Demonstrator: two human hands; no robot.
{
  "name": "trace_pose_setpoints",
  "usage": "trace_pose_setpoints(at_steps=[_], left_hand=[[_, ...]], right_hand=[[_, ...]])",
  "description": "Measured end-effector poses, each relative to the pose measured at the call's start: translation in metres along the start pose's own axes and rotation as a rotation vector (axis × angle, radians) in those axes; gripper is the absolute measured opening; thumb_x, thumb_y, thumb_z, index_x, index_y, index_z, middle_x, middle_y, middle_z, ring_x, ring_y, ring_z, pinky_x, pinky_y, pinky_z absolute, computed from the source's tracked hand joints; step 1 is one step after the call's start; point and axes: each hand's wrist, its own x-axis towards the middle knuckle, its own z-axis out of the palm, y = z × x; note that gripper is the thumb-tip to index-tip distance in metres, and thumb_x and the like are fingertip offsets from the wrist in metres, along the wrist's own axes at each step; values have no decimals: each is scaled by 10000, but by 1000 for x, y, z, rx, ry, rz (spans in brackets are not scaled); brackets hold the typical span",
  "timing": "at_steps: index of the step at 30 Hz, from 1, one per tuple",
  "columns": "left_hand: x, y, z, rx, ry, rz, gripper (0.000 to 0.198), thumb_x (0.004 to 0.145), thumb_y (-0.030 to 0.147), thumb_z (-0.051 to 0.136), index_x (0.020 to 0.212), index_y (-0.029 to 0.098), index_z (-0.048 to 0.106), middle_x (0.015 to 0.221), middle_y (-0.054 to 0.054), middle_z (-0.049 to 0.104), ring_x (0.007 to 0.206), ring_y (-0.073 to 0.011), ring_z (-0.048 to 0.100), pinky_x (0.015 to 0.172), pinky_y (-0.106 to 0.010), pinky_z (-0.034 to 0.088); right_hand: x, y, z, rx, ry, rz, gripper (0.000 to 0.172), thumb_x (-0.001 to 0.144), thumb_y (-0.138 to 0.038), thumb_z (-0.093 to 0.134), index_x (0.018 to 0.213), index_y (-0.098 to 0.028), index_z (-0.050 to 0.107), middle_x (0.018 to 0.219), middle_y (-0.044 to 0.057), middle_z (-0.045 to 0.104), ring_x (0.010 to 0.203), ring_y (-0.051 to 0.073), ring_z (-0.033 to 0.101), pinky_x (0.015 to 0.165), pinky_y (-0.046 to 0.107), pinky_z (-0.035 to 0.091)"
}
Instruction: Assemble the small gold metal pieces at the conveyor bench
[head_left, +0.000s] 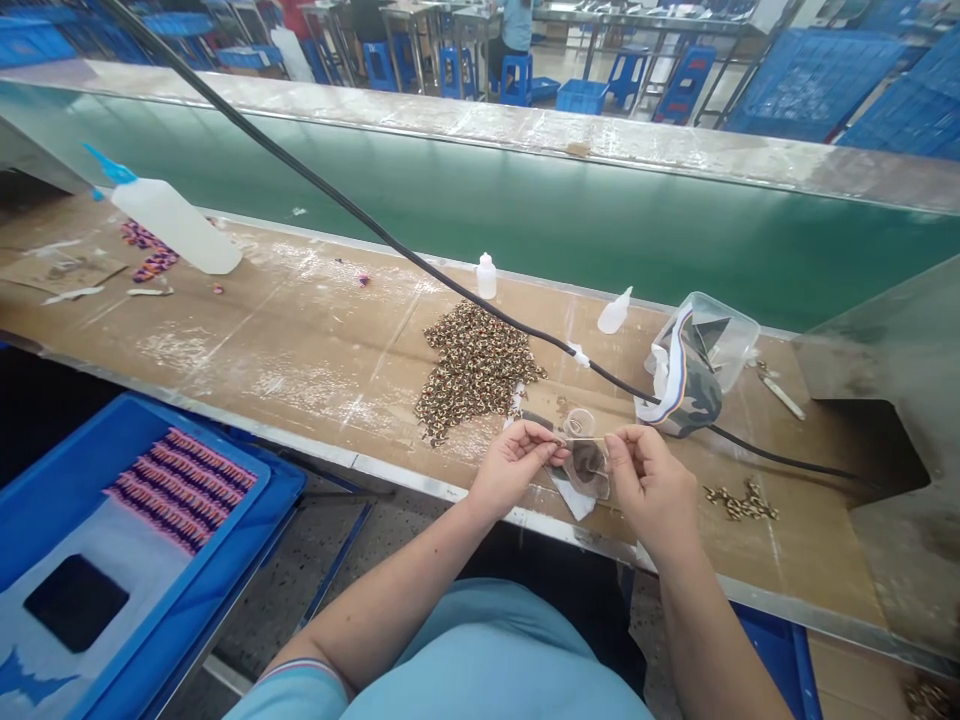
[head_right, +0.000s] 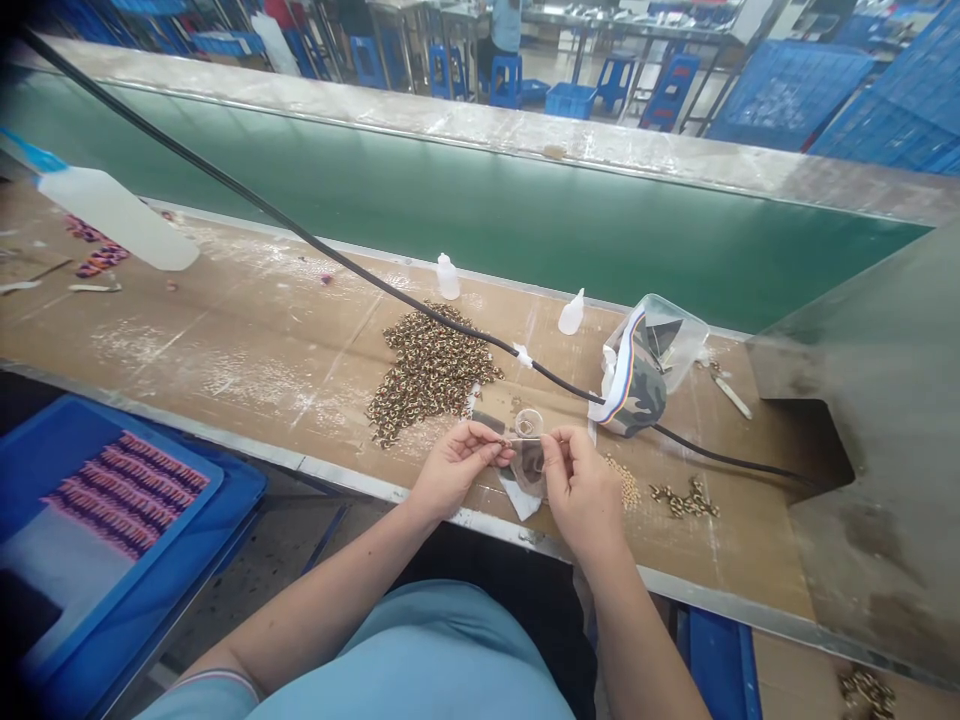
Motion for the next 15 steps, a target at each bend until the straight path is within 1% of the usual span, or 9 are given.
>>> trace_pose_setpoints(at_steps=[4,8,12,15], left_hand=[[0,0,0,0,-2,-1,301,630,327,794,739,143,582,683,-11,679,659,-132,674,717,-279,551],[0,1,1,-5,-5,-10,312,618,331,801,736,143,582,681,-7,678,657,-129,676,705,-263,549],[0,1,0,14,-3,-11,299,631,323,794,740,144,581,684,-11,682,658,-132,677,715,-274,551],[0,1,0,22,1,-7,300,636,326,791,748,142,581,704,-22,690,667,-136,679,722,-284,554]], right_hand=[[-1,-4,1,22,-36,-2,395,882,-557,364,804,-213,544,573,-4,623,498,142,583,503,242,402],[0,-3,4,-3,-37,-16,383,880,-544,368,794,-213,543,553,-12,616,483,139,580,495,237,392],[-1,-2,3,-3,-41,-33,363,884,-525,376,793,-215,542,543,-24,608,470,129,573,488,225,384],[-1,0,1,-8,8,-25,367,890,-524,377,804,-213,553,563,-23,615,475,123,571,496,217,385]])
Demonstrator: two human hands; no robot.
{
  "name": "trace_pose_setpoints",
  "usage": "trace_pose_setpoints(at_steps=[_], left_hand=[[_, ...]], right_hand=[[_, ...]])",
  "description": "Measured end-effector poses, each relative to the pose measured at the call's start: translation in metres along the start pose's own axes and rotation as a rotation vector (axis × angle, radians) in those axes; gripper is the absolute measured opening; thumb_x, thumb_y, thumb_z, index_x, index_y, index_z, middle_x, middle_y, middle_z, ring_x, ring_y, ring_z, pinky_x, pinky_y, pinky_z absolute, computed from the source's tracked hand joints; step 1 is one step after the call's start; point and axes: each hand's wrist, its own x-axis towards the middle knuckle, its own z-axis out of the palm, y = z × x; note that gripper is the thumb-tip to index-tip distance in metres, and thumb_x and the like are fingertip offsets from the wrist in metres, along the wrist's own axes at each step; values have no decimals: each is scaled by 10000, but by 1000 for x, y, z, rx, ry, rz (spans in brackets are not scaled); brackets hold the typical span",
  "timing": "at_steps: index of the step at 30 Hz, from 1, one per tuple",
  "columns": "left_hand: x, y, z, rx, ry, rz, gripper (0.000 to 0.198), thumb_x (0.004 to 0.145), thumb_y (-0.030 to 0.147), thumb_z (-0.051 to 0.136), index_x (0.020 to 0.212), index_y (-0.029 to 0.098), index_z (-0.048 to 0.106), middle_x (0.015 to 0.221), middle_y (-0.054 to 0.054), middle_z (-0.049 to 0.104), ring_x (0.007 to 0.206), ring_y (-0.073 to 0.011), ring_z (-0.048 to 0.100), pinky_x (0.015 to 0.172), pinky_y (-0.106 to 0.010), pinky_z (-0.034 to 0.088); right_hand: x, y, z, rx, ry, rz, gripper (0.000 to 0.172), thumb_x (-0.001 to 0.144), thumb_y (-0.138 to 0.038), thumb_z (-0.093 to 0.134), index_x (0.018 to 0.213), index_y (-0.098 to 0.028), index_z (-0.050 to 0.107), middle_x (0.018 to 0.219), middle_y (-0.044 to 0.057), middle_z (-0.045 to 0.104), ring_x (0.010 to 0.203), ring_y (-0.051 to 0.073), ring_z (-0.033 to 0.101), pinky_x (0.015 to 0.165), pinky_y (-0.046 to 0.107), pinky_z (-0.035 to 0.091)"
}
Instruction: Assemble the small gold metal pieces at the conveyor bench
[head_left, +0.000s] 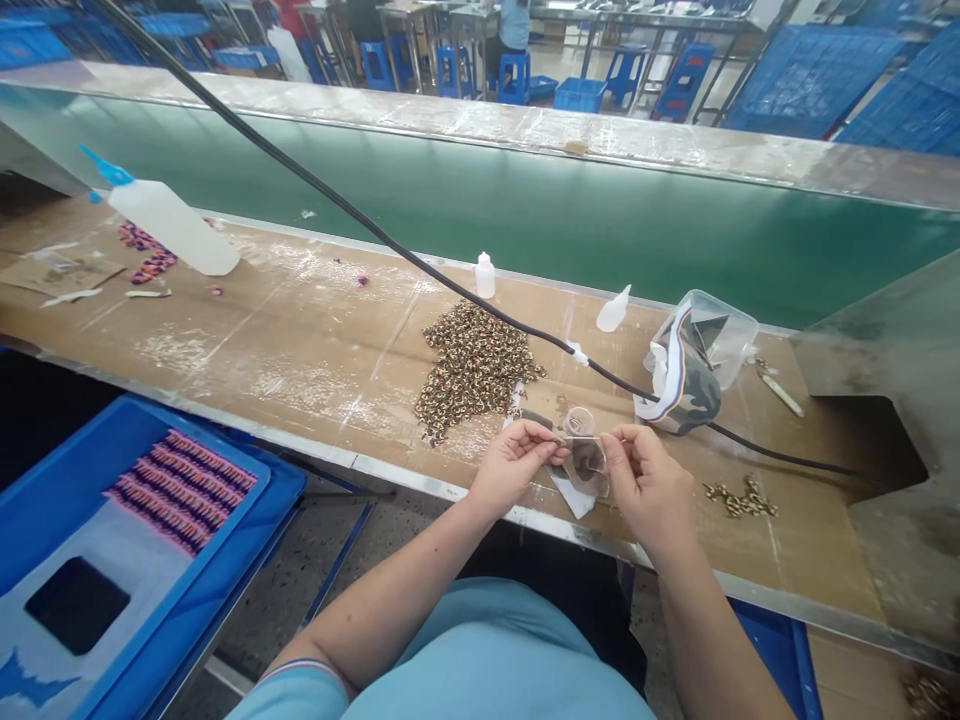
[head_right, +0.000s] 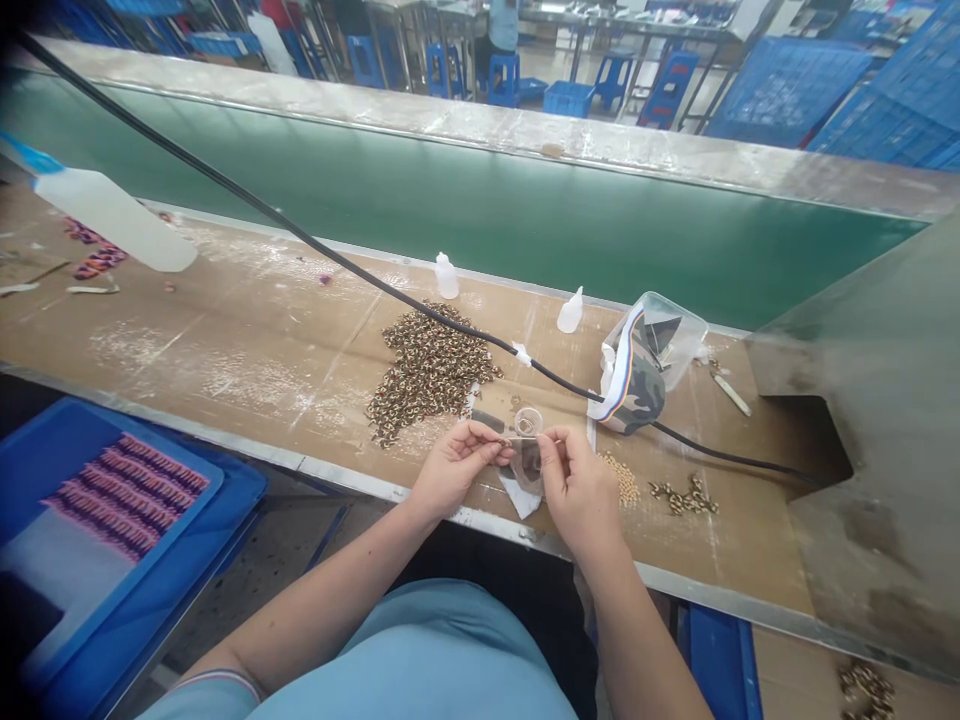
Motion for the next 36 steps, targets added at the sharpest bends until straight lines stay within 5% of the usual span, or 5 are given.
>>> trace_pose_setpoints(at_steps=[4,11,19,23,36], left_hand=[[0,-1,0,13,-3,3,300,633,331,791,750,145,586,717,-25,690,676,-142,679,726,-293,556],[0,1,-1,125,27,29,277,635,322,789,759,146,614,699,-14,678,662,-127,667,700,-251,545],[-2,3,0,157,29,31,286,631,330,791,761,152,609,679,-20,680,634,-123,655,678,-246,535],[-3,7,3,178,34,21,307,618,351,793,760,149,611,684,-22,679,642,-125,655,676,-248,534],[-2,3,0,204,25,32,304,628,350,780,768,149,601,688,-14,668,642,-128,656,688,-266,539]], right_hand=[[4,4,2,-139,110,-17,371,896,-512,386,843,-210,594,619,2,646,523,139,587,513,229,370],[-2,8,15,-194,40,-160,317,934,-399,386,966,-199,631,768,29,698,647,133,628,583,224,400],[-41,48,-26,-133,180,32,231,882,-358,483,765,-199,602,721,6,633,563,106,536,543,215,412],[-54,74,-43,-194,115,36,232,873,-356,503,744,-195,610,742,18,627,565,112,531,537,229,415],[-54,78,-31,-332,78,-159,257,938,-319,422,849,-209,637,822,37,650,696,138,627,572,229,460]])
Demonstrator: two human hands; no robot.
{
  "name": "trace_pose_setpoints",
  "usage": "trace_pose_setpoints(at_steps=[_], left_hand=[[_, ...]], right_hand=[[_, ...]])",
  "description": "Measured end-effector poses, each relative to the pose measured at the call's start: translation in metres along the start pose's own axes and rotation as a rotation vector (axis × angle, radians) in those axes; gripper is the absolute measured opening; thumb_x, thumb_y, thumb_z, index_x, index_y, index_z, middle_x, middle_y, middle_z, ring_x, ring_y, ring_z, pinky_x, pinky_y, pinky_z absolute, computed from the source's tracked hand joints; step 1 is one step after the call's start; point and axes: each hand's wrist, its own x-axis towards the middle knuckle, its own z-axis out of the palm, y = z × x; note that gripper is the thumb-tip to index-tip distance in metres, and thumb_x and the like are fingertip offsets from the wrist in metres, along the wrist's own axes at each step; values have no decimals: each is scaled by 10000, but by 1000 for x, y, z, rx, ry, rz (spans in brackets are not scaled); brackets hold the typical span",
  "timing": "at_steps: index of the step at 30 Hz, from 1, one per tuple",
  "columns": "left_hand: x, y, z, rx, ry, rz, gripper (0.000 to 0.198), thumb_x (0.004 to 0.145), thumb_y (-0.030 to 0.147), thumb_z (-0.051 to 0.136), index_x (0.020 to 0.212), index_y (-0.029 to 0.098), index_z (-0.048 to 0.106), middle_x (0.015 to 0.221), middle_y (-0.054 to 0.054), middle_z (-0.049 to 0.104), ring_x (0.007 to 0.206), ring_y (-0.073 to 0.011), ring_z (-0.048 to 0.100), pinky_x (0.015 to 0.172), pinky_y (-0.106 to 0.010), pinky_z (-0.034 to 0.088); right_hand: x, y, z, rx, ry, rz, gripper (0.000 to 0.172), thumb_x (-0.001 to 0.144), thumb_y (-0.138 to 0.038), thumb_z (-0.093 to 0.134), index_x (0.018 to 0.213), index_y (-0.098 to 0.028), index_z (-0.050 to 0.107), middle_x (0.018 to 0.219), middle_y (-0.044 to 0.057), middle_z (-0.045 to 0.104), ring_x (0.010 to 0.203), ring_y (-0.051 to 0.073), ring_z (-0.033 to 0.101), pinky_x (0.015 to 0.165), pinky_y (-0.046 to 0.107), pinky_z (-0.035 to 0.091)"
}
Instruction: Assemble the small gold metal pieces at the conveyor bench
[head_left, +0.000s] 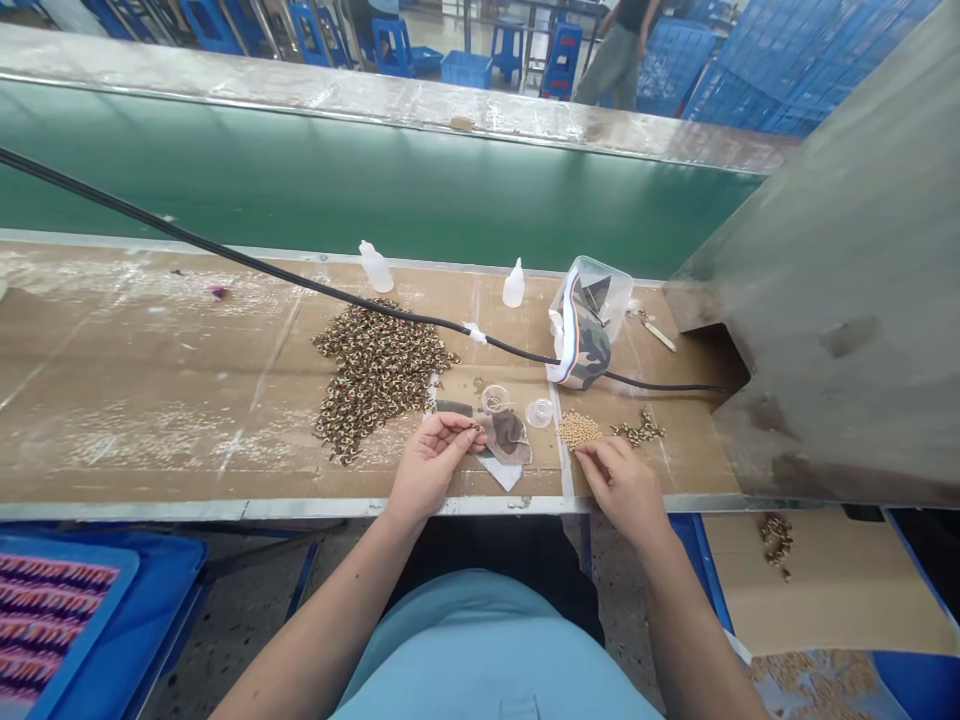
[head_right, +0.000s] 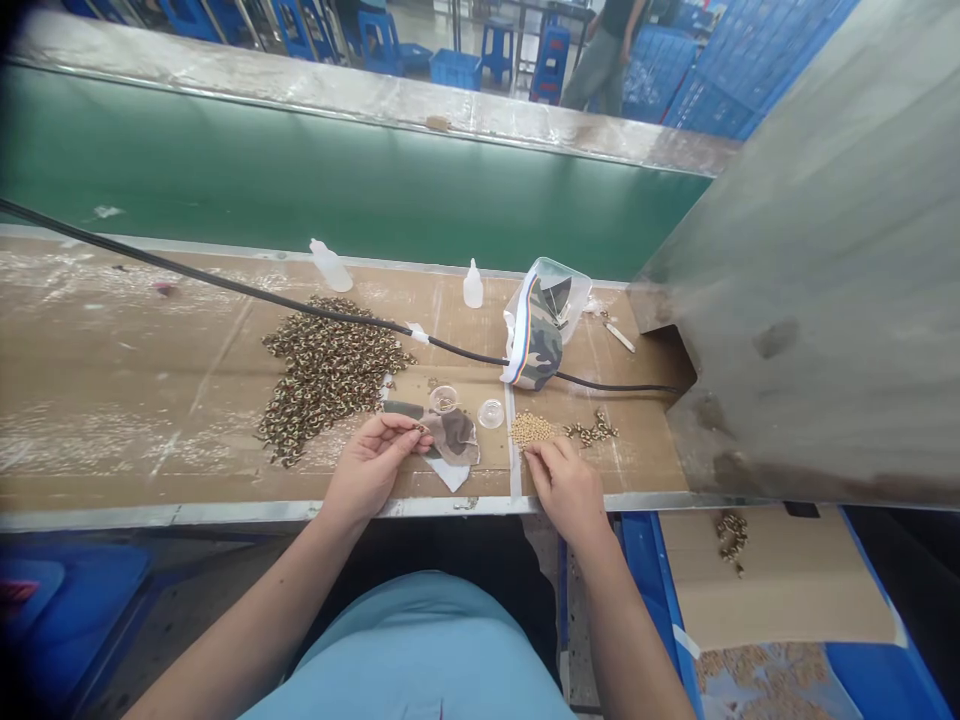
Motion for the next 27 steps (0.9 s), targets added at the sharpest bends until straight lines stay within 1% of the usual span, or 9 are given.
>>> trace_pose_setpoints(at_steps=[4,8,11,15,20,27], left_hand=[[1,-3,-1,1,-2,1,302,635,348,776,772,148,597,692,-18,669,651,-137,662,690,-275,542],[1,-2,-1,-16,-3,0,300,630,347,781,759,149,597,678,-9,662,640,-128,660,674,-258,542],[0,-1,0,-27,-5,-4,304,618,345,789,754,150,600,664,-4,657,631,-123,655,664,-250,539],[1,-1,0,-21,-6,-5,307,614,344,791,756,149,601,667,-7,658,635,-128,656,666,-257,540],[1,-1,-1,-15,-8,-4,298,626,344,783,762,149,603,678,-9,659,641,-129,658,671,-260,544],[1,-2,0,-2,-11,0,291,634,348,776,754,151,599,684,-11,656,652,-135,663,679,-270,550]], right_hand=[[-3,1,5,-36,22,-68,274,950,-306,409,901,-211,662,824,35,649,697,130,633,566,224,469],[-8,3,3,-23,11,-117,273,952,-283,407,938,-228,673,847,28,659,708,118,640,590,218,489],[-12,4,-2,23,11,-88,226,937,-272,445,943,-228,666,865,27,666,741,122,648,621,220,503],[-13,5,-6,80,1,-31,164,914,-267,490,889,-219,645,843,20,666,750,129,648,641,227,508],[-7,4,-5,70,-26,-39,167,921,-265,472,872,-212,622,845,27,665,740,135,644,611,231,498],[-4,5,-4,74,-73,-38,189,931,-263,443,913,-216,625,867,40,660,770,152,647,641,252,508]])
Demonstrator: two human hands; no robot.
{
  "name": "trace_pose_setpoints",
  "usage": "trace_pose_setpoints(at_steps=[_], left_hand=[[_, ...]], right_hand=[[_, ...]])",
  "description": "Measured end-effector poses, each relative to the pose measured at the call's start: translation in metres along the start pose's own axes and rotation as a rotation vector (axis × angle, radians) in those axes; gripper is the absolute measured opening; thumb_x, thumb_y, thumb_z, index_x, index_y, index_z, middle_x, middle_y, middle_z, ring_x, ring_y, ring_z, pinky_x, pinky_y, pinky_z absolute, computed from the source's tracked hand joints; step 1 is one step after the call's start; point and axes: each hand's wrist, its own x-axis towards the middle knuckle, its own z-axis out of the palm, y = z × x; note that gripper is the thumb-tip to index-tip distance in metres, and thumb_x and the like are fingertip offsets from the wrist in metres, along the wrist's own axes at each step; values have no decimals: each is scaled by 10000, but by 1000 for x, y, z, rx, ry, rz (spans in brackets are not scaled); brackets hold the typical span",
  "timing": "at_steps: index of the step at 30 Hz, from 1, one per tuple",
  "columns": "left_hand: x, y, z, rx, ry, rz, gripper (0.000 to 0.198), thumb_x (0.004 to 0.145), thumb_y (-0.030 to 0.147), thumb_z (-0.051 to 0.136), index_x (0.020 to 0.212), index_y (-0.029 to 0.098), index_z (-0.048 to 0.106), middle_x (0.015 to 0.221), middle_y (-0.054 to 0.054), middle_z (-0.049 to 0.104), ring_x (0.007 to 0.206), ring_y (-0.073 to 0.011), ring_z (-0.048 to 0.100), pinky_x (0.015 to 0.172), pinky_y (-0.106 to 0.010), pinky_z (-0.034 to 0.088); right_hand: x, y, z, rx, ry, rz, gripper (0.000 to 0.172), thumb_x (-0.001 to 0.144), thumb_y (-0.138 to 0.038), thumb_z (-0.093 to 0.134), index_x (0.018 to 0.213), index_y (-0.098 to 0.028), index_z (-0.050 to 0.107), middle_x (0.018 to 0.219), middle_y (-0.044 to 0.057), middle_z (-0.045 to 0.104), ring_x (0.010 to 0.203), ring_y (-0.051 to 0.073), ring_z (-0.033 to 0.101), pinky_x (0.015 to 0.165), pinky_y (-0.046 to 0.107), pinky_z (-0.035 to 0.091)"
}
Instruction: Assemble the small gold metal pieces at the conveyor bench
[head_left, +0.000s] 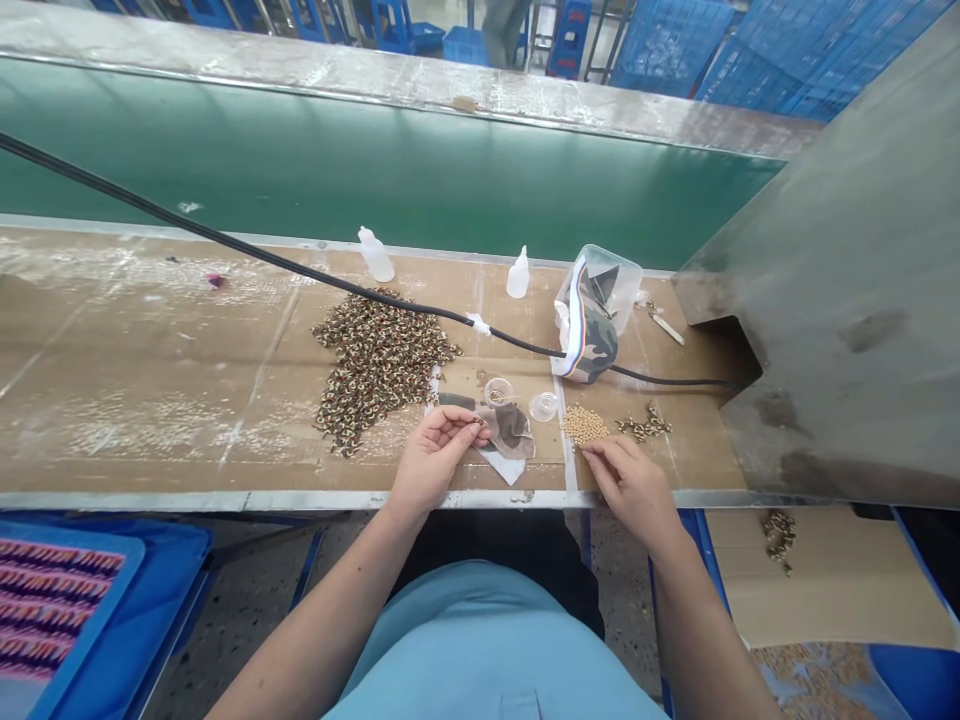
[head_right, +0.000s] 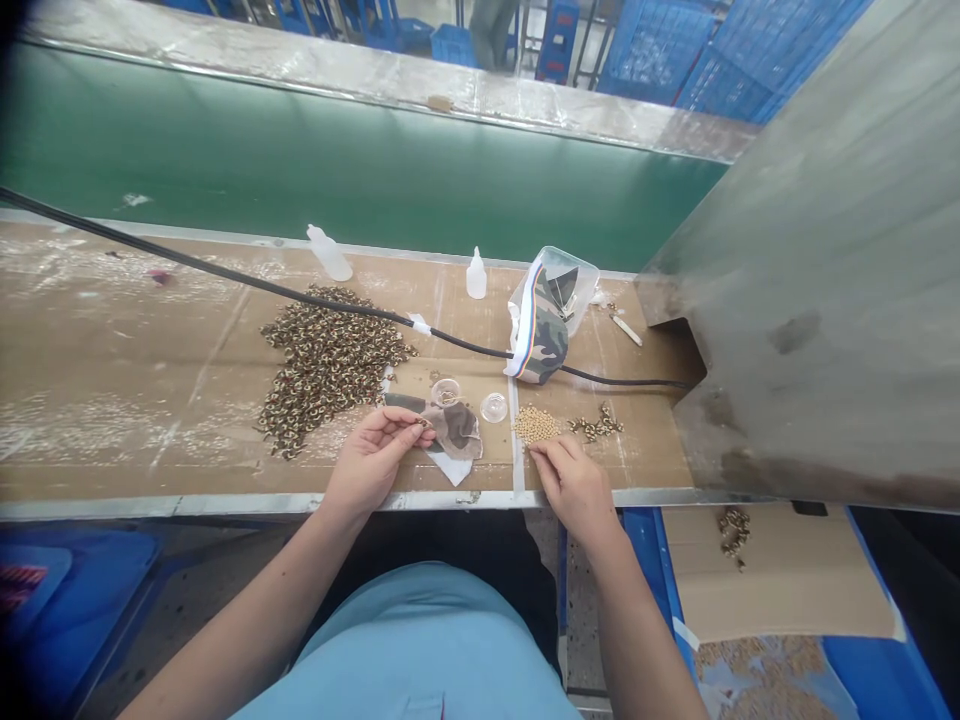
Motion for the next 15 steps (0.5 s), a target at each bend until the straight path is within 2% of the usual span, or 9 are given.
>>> trace_pose_setpoints(at_steps=[7,12,15], left_hand=[[-1,-1,-2,9,-4,1,299,642,358,769,771,150,597,681,-8,654,660,-135,665,677,-264,547],[-2,2,0,-7,-4,-8,301,630,350,779,756,151,592,658,0,648,651,-132,663,670,-258,550],[-1,1,-1,-11,-7,-6,289,637,339,777,763,152,596,665,-4,655,655,-134,667,671,-257,549]], right_hand=[[4,-3,2,-6,-10,-31,220,940,-276,429,935,-218,641,879,43,659,790,152,648,655,245,515],[4,-2,7,-60,-8,-74,229,942,-296,430,890,-216,638,856,31,652,734,138,642,603,235,497],[2,-1,6,-72,-11,-46,248,943,-313,419,849,-216,627,834,31,644,693,136,631,568,240,476]])
